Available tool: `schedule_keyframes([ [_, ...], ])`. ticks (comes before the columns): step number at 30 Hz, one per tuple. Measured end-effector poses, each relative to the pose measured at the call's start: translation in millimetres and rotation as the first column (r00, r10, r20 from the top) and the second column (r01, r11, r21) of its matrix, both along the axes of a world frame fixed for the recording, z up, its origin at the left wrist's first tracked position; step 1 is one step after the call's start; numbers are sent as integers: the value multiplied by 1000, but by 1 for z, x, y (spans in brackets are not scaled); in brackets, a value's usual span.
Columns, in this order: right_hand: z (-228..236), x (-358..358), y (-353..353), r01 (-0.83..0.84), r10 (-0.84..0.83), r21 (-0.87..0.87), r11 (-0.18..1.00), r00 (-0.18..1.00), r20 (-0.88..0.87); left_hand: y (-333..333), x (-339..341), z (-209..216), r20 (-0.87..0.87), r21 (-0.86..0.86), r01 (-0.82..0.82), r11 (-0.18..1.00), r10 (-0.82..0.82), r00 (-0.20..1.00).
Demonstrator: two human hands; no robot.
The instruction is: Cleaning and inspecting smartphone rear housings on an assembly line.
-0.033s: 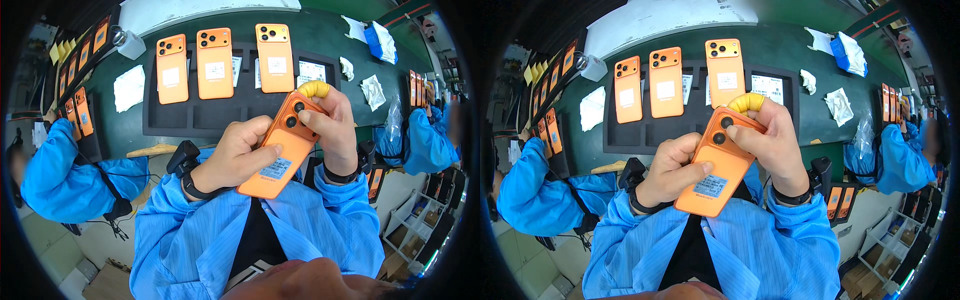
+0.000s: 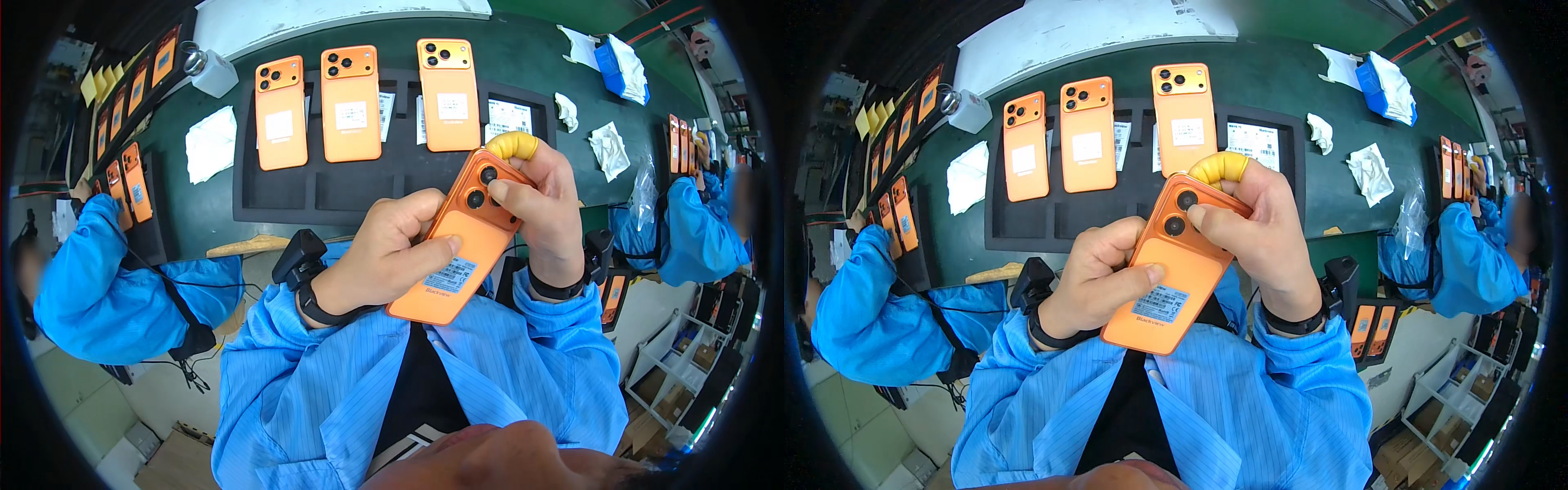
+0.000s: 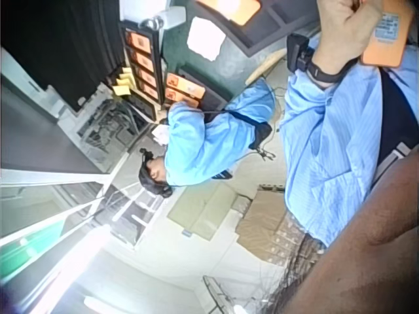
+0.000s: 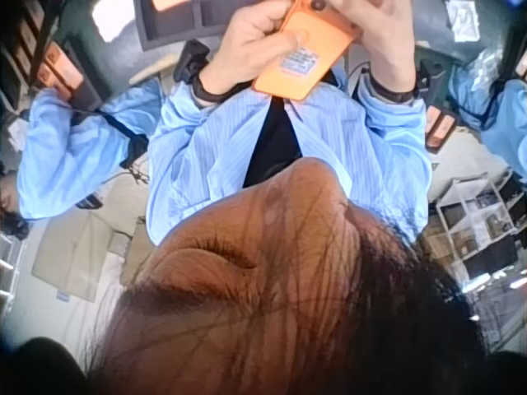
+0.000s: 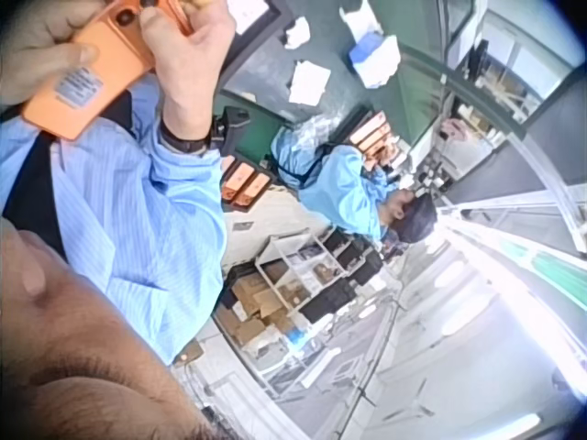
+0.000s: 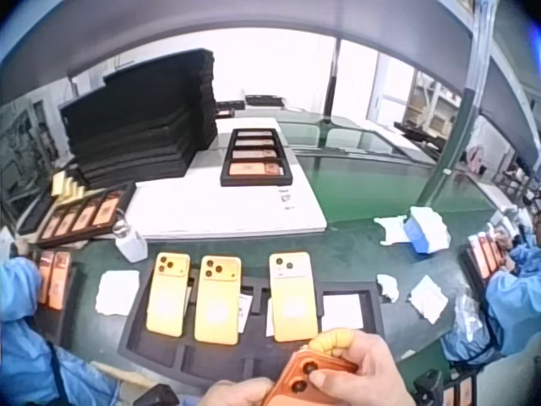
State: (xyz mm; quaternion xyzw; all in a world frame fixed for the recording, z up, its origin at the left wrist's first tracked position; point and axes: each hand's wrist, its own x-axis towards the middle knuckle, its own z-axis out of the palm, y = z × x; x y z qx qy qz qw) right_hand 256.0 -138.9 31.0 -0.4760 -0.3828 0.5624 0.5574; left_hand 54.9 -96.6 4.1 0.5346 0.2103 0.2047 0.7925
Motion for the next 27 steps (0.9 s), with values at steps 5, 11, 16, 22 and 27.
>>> schedule_keyframes([
  [5,3,-2,2,7,-6,-37,999,999,38,2,0,1,-3,17,-6,1000,6,1000],
  [11,2,0,2,9,-7,-41,999,999,40,2,0,1,-9,-7,-4,1000,4,1000],
  [16,3,-1,3,7,-4,-54,998,999,54,4,0,0,-17,30,-6,1000,6,1000],
  [22,2,-2,3,21,-17,-57,998,998,65,3,1,3,-4,-20,0,1000,0,1000],
  [27,3,-1,1,1,0,-48,999,1000,15,2,-1,-1,-21,7,11,1000,-11,1000],
])
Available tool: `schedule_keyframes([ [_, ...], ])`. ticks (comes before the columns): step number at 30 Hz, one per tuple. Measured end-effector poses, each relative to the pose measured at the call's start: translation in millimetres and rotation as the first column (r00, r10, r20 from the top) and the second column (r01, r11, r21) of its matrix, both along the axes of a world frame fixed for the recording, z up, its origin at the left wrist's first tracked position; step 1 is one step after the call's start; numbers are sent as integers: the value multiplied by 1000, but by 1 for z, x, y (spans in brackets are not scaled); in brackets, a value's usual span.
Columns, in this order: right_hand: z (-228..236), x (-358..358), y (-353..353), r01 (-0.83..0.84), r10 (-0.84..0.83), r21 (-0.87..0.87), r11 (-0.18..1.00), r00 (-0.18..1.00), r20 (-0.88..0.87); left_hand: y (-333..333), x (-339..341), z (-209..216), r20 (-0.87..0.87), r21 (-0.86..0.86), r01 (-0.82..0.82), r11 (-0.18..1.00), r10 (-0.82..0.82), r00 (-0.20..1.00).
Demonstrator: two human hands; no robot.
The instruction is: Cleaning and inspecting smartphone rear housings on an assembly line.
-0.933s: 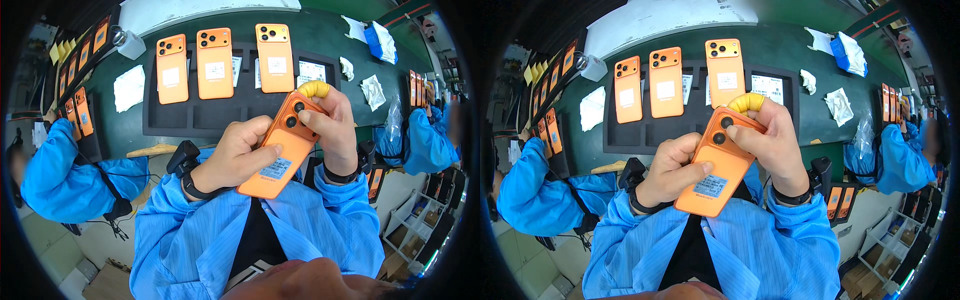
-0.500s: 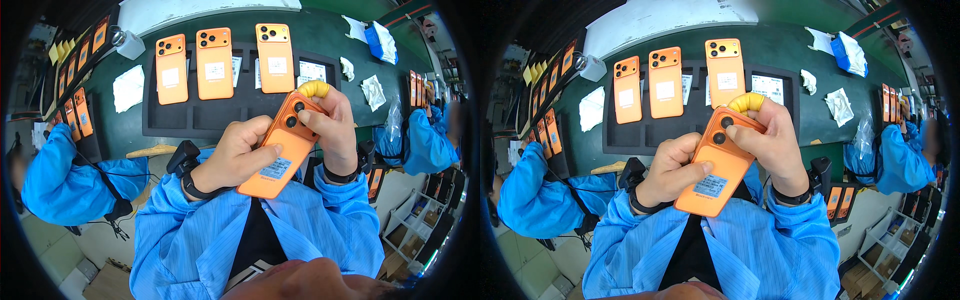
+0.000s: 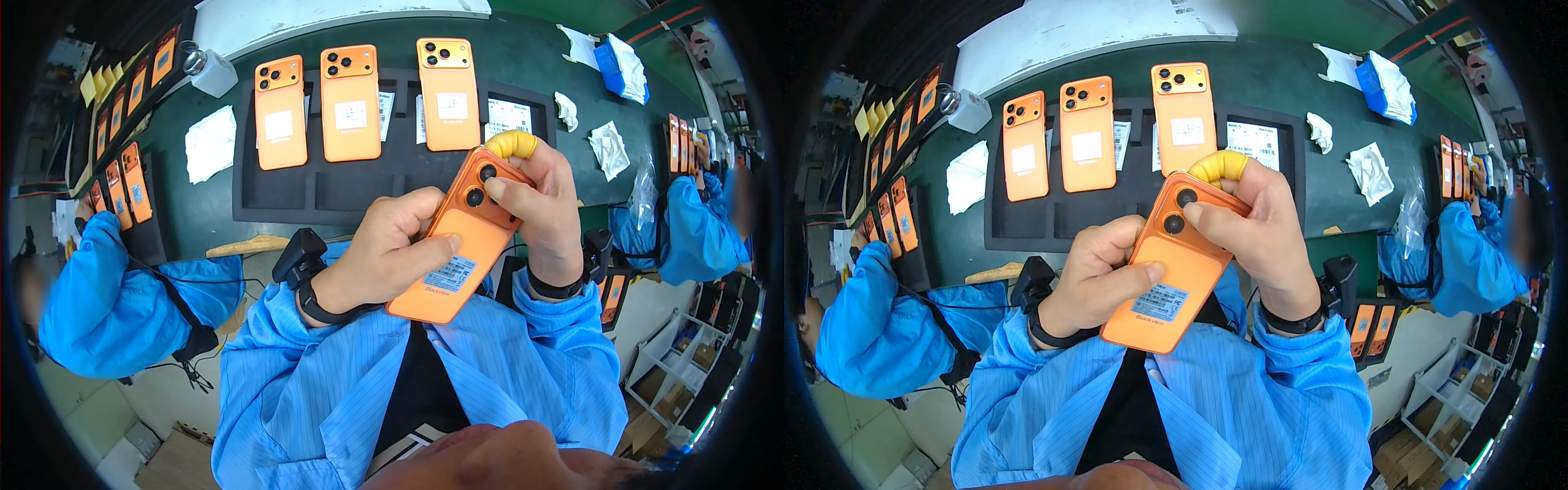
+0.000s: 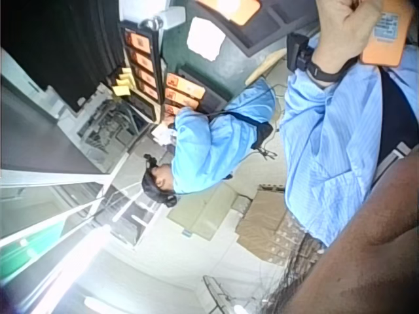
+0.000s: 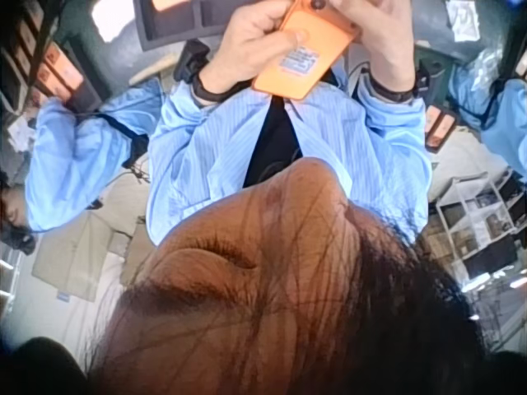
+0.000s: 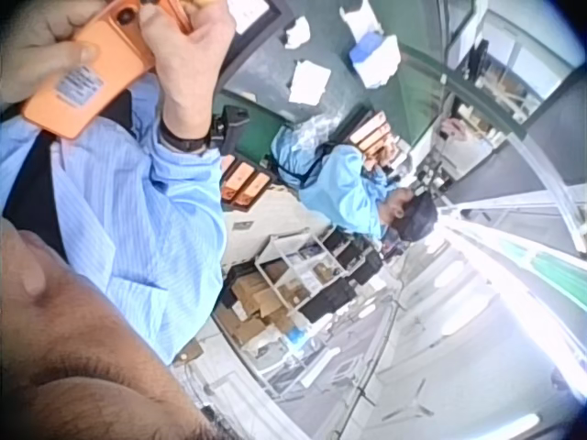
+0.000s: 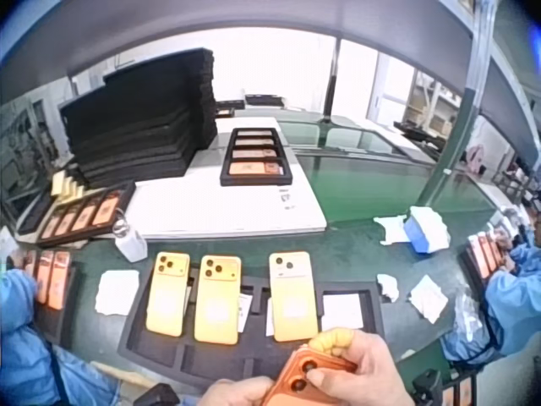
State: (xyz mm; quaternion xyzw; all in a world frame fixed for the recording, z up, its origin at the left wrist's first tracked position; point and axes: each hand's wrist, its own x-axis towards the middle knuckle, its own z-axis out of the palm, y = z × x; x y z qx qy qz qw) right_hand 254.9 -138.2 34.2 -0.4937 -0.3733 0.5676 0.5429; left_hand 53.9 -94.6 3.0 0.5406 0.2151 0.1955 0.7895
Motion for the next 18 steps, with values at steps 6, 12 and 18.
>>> schedule_keyframes([
  [6,2,-3,-1,15,-15,0,1000,999,44,-1,-1,5,8,-18,0,1000,0,1000],
  [12,0,-2,-1,-4,4,27,1000,1000,28,-2,-1,3,27,-50,-12,999,13,1000],
  [18,2,-4,0,-12,11,19,1000,999,32,-2,-1,6,68,-86,-8,996,14,998],
])
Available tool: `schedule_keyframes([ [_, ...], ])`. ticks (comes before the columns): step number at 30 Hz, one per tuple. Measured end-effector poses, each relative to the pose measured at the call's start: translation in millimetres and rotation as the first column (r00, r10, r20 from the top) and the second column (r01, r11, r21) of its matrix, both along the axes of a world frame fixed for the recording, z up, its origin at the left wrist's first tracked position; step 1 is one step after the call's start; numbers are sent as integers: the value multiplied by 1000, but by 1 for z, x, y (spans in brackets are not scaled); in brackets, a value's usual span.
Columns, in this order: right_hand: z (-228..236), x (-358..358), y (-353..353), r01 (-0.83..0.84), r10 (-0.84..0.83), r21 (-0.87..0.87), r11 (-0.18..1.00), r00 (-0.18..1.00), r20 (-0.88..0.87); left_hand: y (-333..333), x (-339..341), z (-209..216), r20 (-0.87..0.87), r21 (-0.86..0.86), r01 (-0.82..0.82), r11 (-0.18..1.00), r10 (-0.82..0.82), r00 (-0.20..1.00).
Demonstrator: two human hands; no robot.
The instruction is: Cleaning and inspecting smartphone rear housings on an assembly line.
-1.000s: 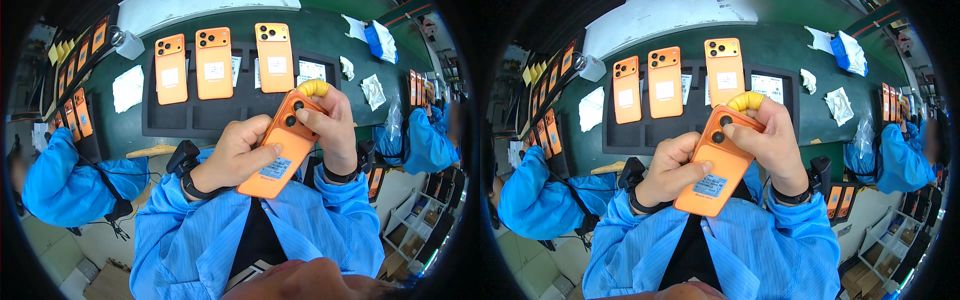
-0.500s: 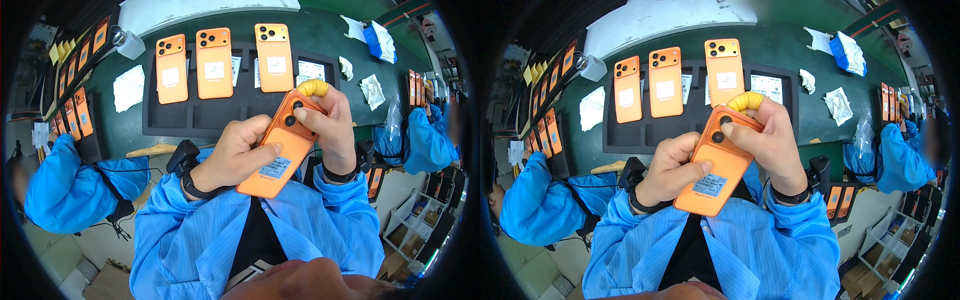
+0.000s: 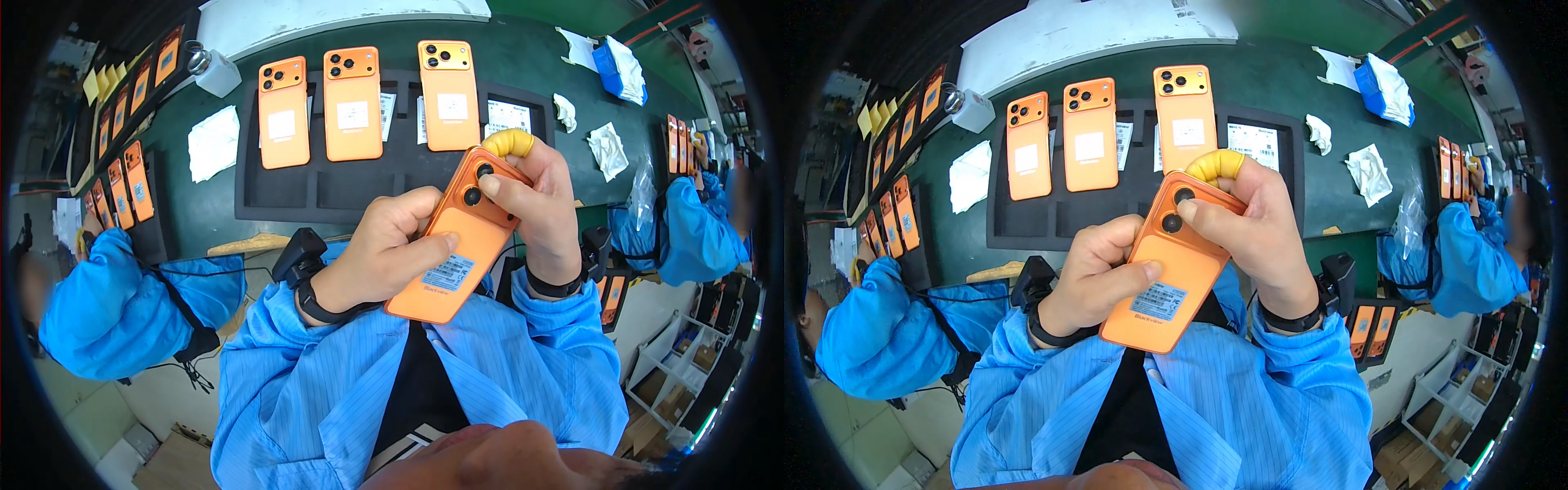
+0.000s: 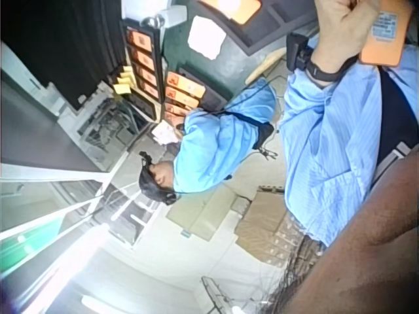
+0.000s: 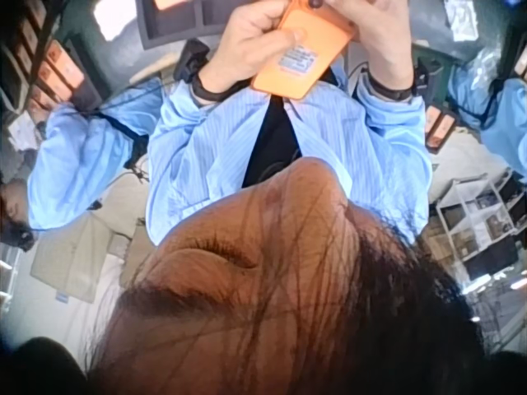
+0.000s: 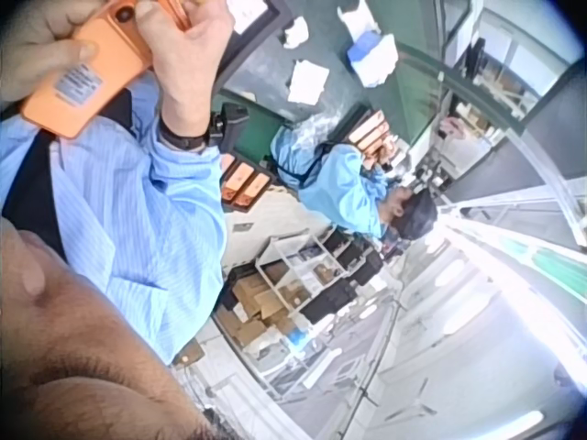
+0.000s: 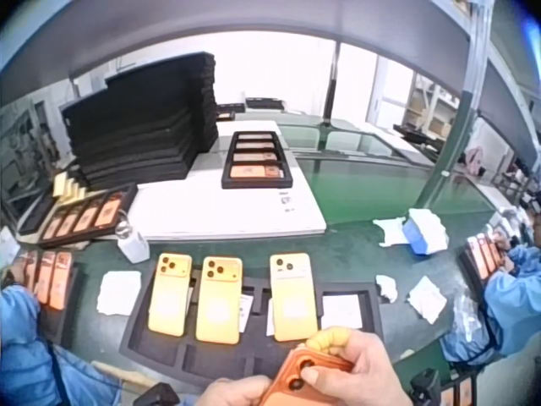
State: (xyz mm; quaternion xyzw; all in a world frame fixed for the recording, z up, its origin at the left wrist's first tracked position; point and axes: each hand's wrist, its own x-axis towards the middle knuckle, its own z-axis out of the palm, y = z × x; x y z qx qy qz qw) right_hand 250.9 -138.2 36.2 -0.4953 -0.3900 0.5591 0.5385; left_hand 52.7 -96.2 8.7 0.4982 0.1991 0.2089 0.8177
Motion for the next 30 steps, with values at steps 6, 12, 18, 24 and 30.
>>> schedule_keyframes([
  [6,-7,2,0,-22,25,55,998,998,-56,-1,-1,-4,29,-44,-37,998,38,999],
  [12,-5,1,-1,-10,12,56,998,999,-41,-2,2,-9,68,-25,-75,997,76,995],
  [18,-8,2,0,-21,21,-1,1000,999,-32,0,-1,-10,34,-43,-33,999,34,999],
  [24,-9,3,0,-38,36,-25,999,997,-75,0,-3,-17,-17,145,-17,989,19,1000],
  [30,-13,4,0,-40,34,-45,998,992,-120,-1,-3,-14,-60,329,-44,943,67,996],
])
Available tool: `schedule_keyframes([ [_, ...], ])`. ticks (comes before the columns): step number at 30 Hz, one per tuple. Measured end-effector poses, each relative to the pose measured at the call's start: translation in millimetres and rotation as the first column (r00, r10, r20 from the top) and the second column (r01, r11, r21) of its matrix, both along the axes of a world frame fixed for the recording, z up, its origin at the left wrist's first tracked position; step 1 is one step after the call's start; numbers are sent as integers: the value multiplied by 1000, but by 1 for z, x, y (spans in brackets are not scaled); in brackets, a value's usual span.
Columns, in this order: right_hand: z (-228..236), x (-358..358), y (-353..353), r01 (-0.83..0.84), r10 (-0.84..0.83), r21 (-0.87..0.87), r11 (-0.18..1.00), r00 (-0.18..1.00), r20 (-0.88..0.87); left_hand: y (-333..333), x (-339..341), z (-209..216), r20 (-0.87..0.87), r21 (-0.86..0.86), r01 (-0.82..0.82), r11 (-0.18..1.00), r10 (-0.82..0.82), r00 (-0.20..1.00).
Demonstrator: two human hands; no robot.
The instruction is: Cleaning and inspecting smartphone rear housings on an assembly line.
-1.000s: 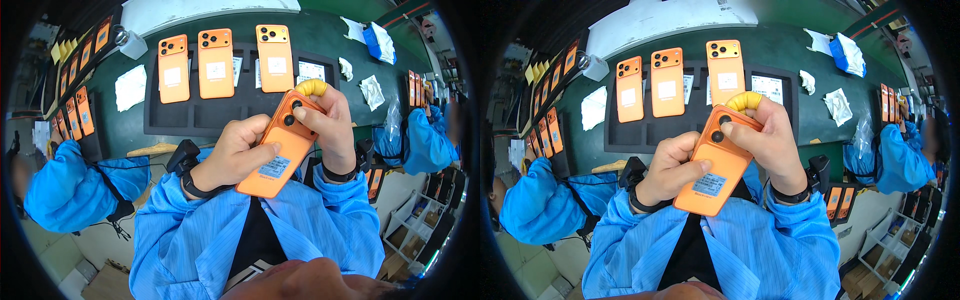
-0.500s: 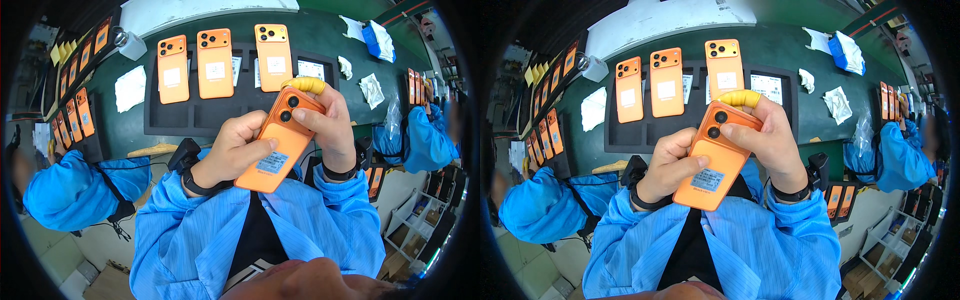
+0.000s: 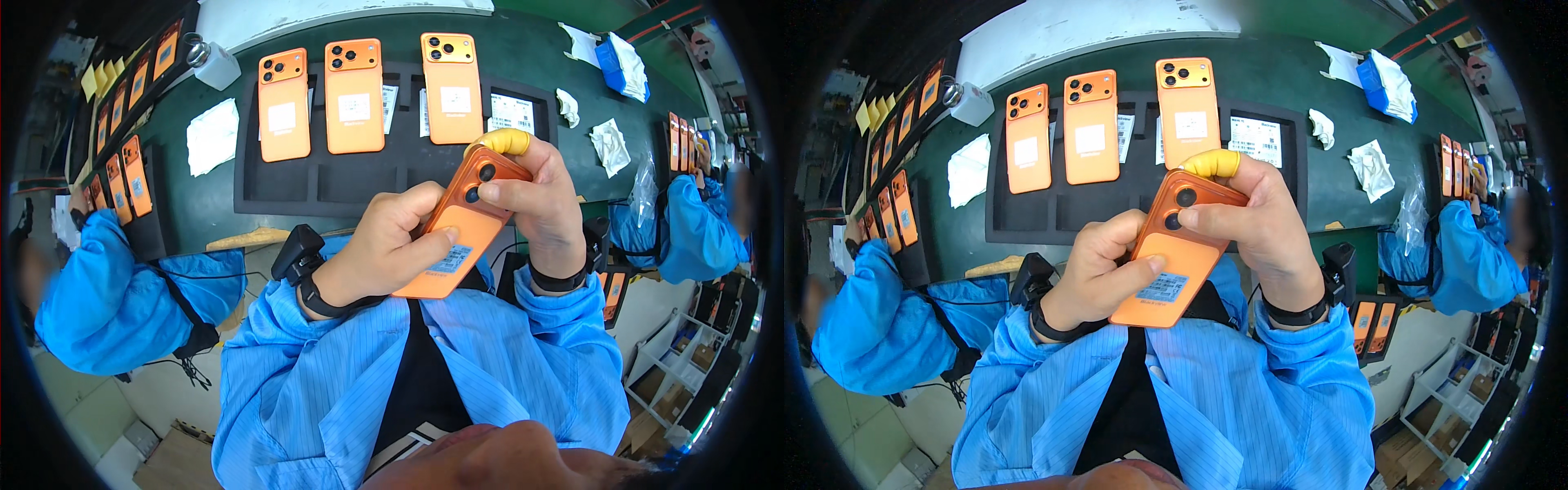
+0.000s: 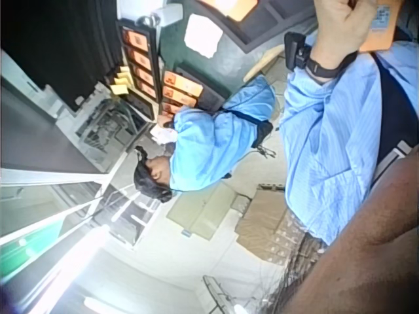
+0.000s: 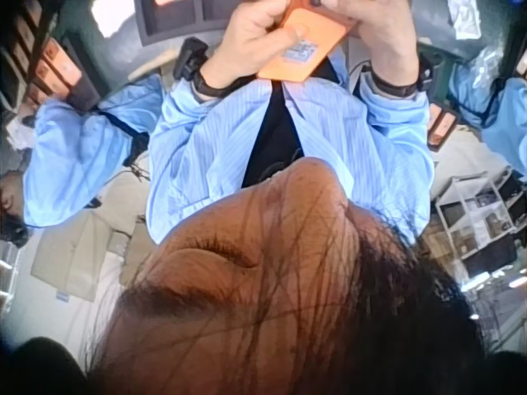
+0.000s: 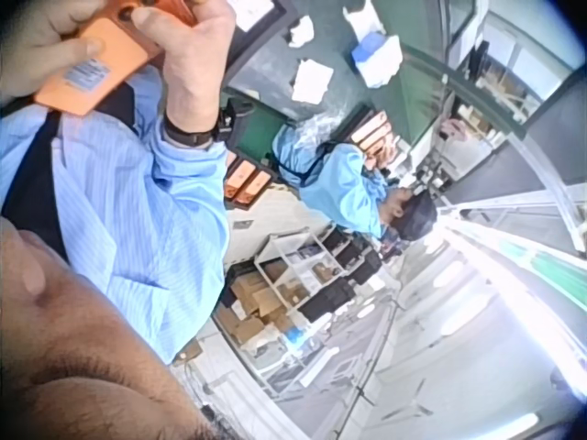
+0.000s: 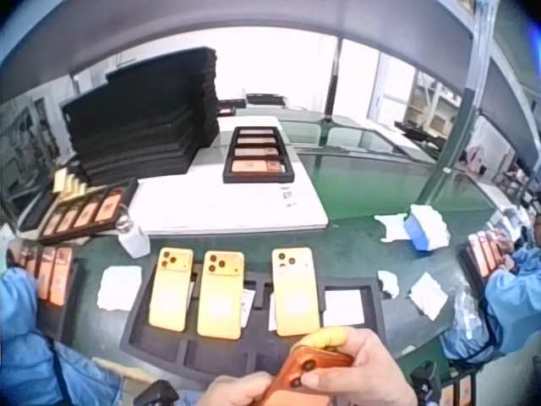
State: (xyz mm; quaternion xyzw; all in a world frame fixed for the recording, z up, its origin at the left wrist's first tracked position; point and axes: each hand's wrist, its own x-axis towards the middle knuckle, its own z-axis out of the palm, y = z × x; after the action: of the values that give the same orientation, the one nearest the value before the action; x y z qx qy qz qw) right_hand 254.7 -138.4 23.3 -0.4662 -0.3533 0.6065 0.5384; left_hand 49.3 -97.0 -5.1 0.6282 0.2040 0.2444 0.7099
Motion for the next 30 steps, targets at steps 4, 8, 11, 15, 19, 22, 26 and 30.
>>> schedule_keyframes([
  [4,-2,2,1,-7,7,-17,1000,1000,-31,-1,-2,0,-58,81,-2,997,7,998],
  [8,-1,1,2,-17,14,-32,999,998,-63,-2,-2,0,-65,124,-27,992,36,997],
  [11,-1,-1,3,-19,16,-34,999,998,-69,-4,0,-2,-51,150,-66,986,74,996],
  [15,-1,-4,5,-13,10,-37,999,995,-100,-4,0,0,-24,124,-103,987,107,994],
  [19,0,-6,4,1,-4,-40,999,998,-70,-3,-2,-3,-29,133,-92,987,97,995],
  [22,-1,-4,4,-18,16,-50,999,999,-42,-2,-4,-1,-60,80,-25,996,30,998],
  [26,-1,-4,4,-22,21,-26,999,998,-57,-2,-5,-8,-6,-74,-5,997,5,1000],
  [30,0,-4,3,-22,21,-27,999,999,-46,-2,-5,-9,33,-187,25,982,-19,999],
])
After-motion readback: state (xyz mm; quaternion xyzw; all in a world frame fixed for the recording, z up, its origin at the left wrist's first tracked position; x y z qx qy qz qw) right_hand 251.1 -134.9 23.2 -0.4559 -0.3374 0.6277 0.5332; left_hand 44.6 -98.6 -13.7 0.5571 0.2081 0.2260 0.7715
